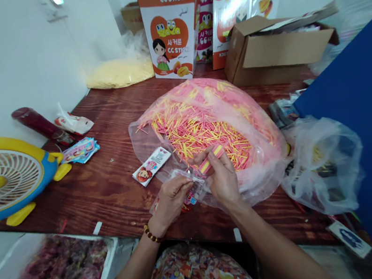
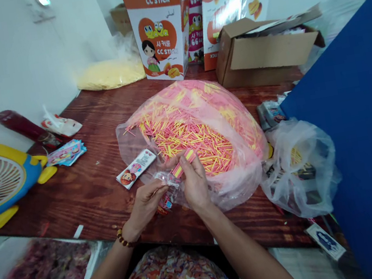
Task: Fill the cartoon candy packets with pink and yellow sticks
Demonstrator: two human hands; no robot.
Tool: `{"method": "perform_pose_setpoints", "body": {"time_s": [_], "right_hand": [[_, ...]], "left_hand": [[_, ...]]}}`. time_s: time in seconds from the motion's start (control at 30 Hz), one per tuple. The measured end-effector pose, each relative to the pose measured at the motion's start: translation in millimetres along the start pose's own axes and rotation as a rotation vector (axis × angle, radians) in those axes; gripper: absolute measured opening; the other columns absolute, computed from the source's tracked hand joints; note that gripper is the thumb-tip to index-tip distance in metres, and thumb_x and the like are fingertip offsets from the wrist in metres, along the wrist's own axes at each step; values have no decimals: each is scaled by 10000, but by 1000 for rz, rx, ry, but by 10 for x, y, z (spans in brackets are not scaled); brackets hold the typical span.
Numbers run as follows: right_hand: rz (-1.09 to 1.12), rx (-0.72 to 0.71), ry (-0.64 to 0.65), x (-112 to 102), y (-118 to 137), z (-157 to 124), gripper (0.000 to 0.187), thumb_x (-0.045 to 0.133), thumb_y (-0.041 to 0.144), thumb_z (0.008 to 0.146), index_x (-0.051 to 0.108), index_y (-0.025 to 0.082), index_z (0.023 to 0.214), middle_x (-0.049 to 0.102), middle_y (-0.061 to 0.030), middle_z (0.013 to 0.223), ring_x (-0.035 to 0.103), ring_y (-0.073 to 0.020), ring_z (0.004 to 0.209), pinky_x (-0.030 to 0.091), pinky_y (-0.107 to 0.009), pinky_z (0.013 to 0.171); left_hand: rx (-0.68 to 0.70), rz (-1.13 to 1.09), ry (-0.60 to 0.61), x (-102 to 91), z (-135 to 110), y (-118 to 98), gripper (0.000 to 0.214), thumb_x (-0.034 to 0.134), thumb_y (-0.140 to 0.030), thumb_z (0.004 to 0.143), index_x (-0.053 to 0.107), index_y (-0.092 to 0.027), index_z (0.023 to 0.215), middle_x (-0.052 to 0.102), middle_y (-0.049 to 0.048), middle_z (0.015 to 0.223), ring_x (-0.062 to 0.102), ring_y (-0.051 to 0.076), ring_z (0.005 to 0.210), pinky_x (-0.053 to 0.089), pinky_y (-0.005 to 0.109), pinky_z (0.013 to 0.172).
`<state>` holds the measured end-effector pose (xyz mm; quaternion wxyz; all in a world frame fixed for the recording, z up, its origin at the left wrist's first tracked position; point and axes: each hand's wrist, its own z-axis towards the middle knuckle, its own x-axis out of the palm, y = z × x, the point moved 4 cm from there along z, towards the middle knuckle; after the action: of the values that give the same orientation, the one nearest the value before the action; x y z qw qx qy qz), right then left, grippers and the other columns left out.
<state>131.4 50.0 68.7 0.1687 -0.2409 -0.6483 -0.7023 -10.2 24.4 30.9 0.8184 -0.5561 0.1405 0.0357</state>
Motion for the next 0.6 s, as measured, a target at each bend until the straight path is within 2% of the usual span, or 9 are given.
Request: {"method": "perform_pose_setpoints", "body": {"time_s": [0.13, 0.27, 0.43, 0.6], "right_hand": [[-24, -6, -22, 18, -27, -37, 117, 591, 354, 883, 593, 238, 867, 683, 28, 739, 693, -164, 772, 538, -348, 849], [-13, -8, -35, -18, -58, -38, 114, 621, 350, 858, 598, 239, 874, 685, 30, 756, 687, -166, 757, 538, -355, 841], [-8, -43, -7, -39, -20, -7, 81, 597, 321, 887, 612, 242, 891, 683, 34, 761, 685, -159, 771, 535, -355, 862], [40, -100, 3, 0, 49, 29, 74, 575, 299, 912, 623, 244, 912, 677, 34, 779, 690, -160, 793, 532, -360, 877]], "left_hand": [[-20, -7, -36, -9, -9, 26, 156, 604, -265, 919, 718, -174, 862, 686, 21, 766, 590, 118, 684, 461, 219, 667], [-118, -56, -93, -31, -23, 101, 141, 650, -290, 888, 732, -177, 909, 720, 31, 829, 627, 139, 746, 485, 229, 704], [-144, -13, -20, -1, -31, 110, 205, 615, -309, 908, 716, -166, 801, 659, 5, 702, 557, 112, 635, 434, 203, 606], [-116, 10, -10, 11, -34, 76, 227, 595, -305, 921, 705, -165, 781, 642, 4, 688, 546, 110, 629, 432, 197, 601]]}}
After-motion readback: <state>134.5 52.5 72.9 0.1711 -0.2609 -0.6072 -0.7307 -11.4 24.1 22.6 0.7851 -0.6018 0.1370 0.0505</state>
